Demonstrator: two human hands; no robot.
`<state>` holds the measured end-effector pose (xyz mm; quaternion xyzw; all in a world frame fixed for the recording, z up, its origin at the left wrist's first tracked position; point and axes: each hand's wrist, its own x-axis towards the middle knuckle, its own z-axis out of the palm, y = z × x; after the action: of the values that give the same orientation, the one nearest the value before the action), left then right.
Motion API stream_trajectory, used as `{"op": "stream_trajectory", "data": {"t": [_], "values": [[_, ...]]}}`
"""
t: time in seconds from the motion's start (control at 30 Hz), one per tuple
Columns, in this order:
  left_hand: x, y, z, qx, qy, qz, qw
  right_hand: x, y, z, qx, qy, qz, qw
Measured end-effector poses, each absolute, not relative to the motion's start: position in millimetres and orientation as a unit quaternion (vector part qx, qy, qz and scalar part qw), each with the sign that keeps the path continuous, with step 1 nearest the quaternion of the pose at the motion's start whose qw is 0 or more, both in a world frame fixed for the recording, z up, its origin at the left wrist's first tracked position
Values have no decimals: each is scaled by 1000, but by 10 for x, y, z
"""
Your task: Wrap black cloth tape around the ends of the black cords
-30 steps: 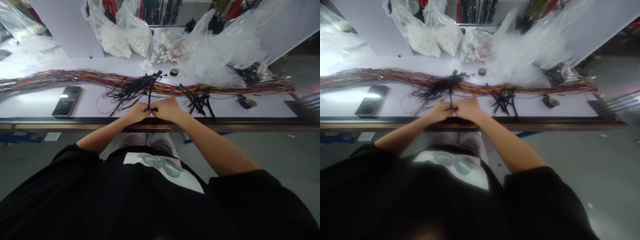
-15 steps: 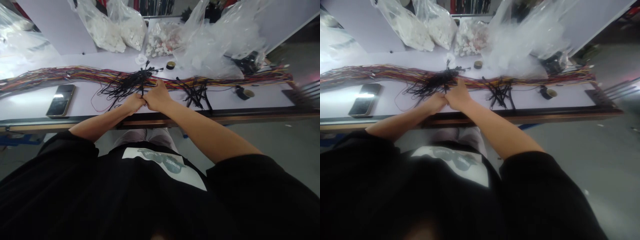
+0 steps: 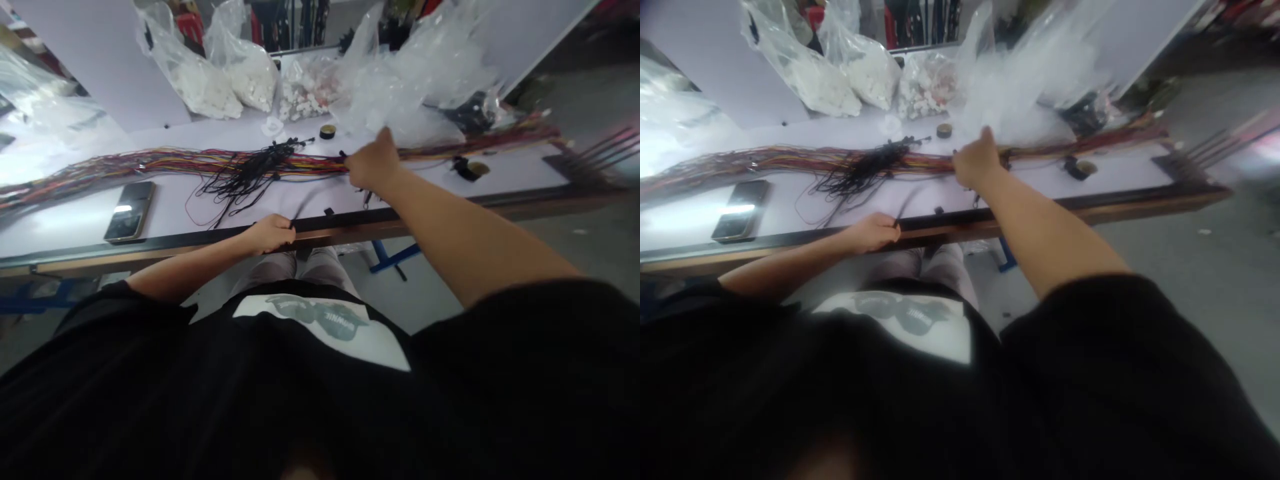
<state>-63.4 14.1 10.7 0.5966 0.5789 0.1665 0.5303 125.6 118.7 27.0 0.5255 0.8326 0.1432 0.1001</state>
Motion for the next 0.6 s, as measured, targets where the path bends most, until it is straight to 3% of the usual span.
{"op": "stream_trajectory", "data": {"t": [0.17,0.33,0.4,0.53,0.6], "values": [[-601,179,131,591,547,259,534,1365,1047,157,511,846,140,59],[-641,292,181,634,522,257,509,1147,790,0,462,881,99,1],[-665,293,210,667,501,237,498,1145,705,52,462,883,33,-79],[-671,281,262,732,470,165,465,1096,514,234,393,870,-211,-212],[-650,263,264,767,449,137,438,1034,424,271,403,843,-245,-260]]}}
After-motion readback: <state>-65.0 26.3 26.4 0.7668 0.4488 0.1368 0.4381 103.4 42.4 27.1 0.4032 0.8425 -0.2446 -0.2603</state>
